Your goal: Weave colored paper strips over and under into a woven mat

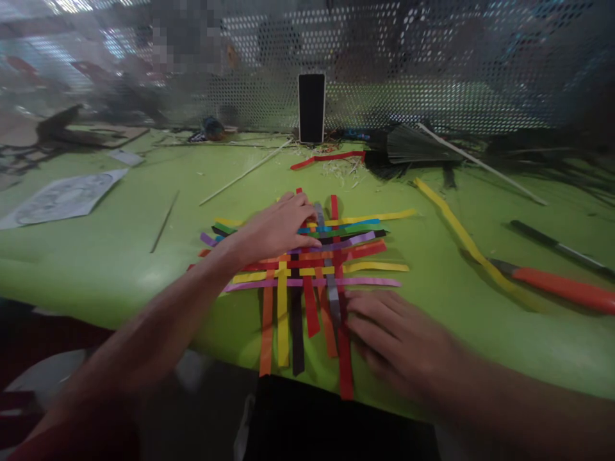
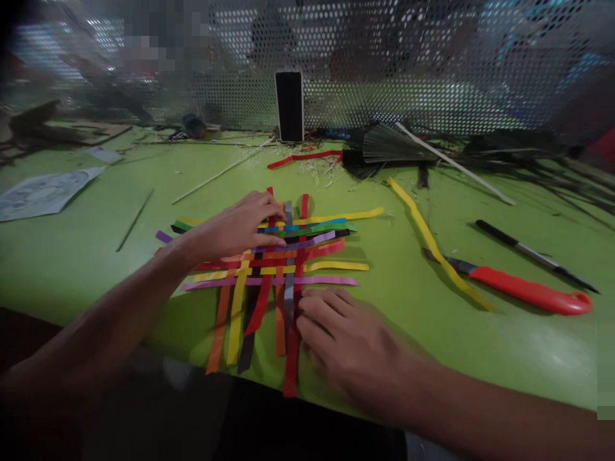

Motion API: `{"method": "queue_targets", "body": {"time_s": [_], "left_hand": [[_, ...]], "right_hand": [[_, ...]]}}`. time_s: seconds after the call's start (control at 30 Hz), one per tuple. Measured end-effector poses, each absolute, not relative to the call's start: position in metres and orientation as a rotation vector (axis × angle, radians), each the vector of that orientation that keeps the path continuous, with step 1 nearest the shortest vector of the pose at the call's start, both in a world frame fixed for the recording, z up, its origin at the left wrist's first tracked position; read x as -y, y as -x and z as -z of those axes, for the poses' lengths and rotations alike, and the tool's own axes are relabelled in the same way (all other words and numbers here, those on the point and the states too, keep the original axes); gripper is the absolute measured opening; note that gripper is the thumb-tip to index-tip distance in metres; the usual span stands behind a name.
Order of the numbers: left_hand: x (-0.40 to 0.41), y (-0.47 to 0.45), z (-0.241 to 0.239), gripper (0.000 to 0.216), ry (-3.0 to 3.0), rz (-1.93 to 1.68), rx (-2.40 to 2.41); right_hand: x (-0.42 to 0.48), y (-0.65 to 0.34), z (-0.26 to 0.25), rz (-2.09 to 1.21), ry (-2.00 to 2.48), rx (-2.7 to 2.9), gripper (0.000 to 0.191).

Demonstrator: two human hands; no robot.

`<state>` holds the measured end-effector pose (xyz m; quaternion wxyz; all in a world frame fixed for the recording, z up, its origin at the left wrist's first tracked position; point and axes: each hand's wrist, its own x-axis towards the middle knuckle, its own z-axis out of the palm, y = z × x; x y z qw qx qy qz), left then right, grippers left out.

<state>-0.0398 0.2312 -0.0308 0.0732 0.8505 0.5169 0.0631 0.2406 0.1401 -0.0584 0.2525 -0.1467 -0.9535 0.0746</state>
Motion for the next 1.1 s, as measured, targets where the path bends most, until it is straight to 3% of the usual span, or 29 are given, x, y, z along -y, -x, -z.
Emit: {"method": "queue_targets", "body": {"time_s": [0.17, 0.53, 1.1], "left_hand": [[-0.231, 0.04, 0.029, 0.045, -2.549, -0.195, -1.548], [-0.23, 0.04, 0.029, 0.043, -2.579, -0.2, -1.533], [-0.23, 0.04, 0.031, 0.032, -2.606, -0.237, -1.486]], "right_hand": [[-0.14, -0.244, 0.061, -0.218, 0.452, 2.574, 0.021], [-0.167, -0.218, 0.038, 0.303, 0.541, 2.705, 0.02], [-0.183, -0.214, 0.054, 0.154, 0.503, 2.642, 0.024]]}}
